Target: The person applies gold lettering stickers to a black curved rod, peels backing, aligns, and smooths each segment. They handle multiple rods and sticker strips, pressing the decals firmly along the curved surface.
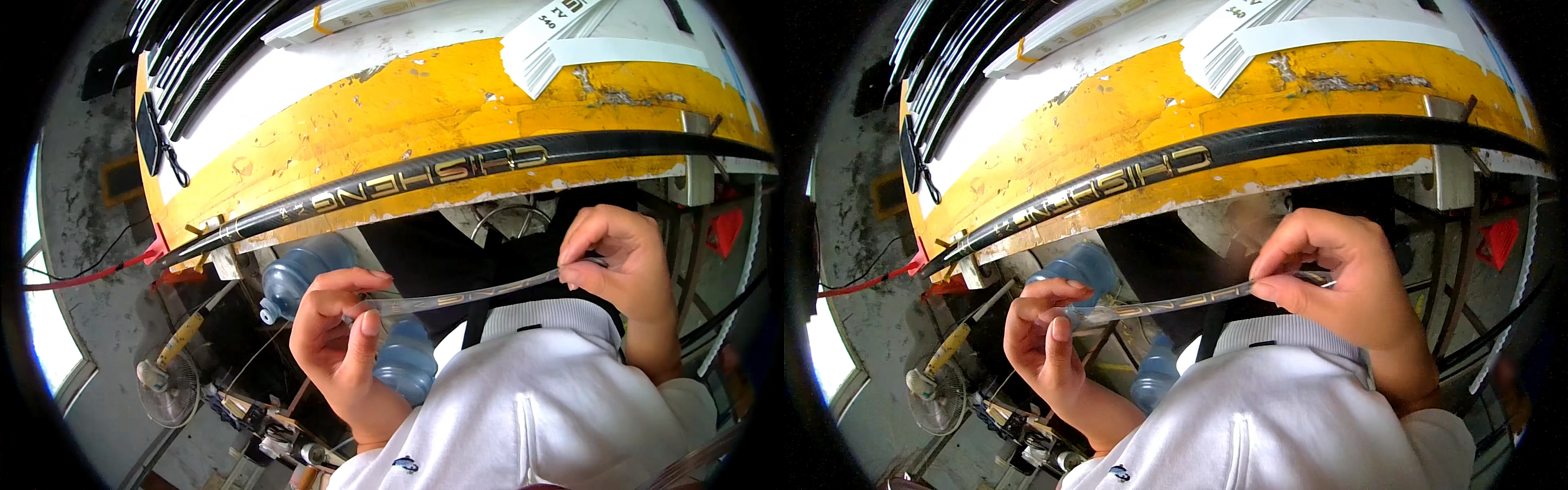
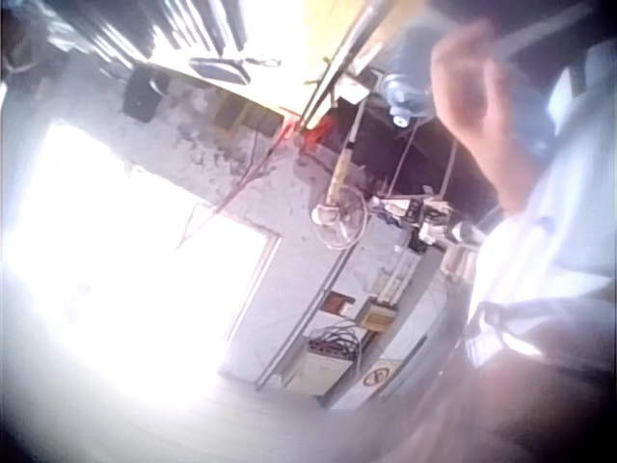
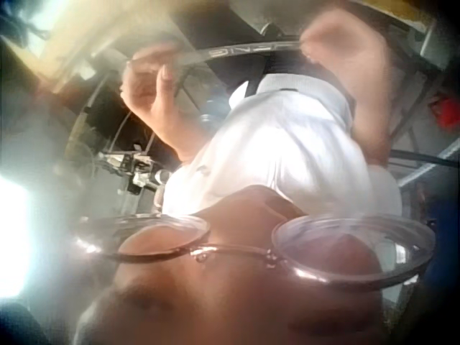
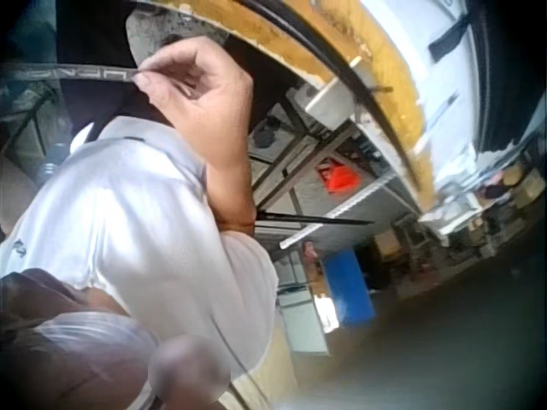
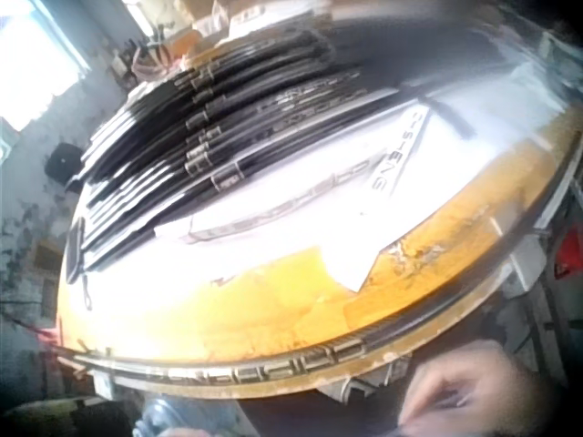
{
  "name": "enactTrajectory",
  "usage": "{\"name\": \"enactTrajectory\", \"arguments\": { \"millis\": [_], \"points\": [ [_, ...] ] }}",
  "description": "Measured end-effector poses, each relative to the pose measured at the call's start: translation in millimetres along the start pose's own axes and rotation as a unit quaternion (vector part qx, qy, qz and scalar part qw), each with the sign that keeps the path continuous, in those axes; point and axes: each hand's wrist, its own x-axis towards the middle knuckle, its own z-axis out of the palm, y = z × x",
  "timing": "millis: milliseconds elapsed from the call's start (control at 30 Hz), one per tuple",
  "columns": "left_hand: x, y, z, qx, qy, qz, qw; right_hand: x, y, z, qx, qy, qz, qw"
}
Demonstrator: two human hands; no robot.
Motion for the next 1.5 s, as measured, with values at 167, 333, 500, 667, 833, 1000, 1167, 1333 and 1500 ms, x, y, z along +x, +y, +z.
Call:
{"name": "enactTrajectory", "arguments": {
  "millis": [167,333,500,667,833,1000,1167,1333,1500],
  "points": [
    [10,-4,-1,0.038,-0.016,0.016,0.999,3,0,0,-0.038,0.045,-0.066,0.996],
    [16,-10,-3,0.052,-0.032,0.026,0.998,2,-8,6,0.004,0.098,-0.005,0.995],
    [20,-19,-5,0.035,-0.048,0.045,0.997,7,-4,3,-0.018,0.074,-0.049,0.996],
    [24,-24,-11,0.050,-0.065,0.049,0.995,10,-5,6,-0.058,0.073,-0.071,0.993],
    [22,-28,-15,0.069,-0.067,0.055,0.994,5,-5,9,-0.061,0.095,-0.051,0.992],
    [24,-30,-17,0.072,-0.062,0.059,0.994,7,-7,10,-0.094,0.087,-0.066,0.990],
    [22,-31,-20,0.075,-0.050,0.041,0.995,8,-9,20,-0.088,0.108,-0.067,0.988],
    [21,-26,-21,0.032,-0.039,0.001,0.999,10,-15,21,-0.125,0.069,-0.097,0.985],
    [19,-21,-19,-0.018,-0.002,-0.036,0.999,17,-17,36,-0.111,0.100,-0.103,0.983]
  ]
}}
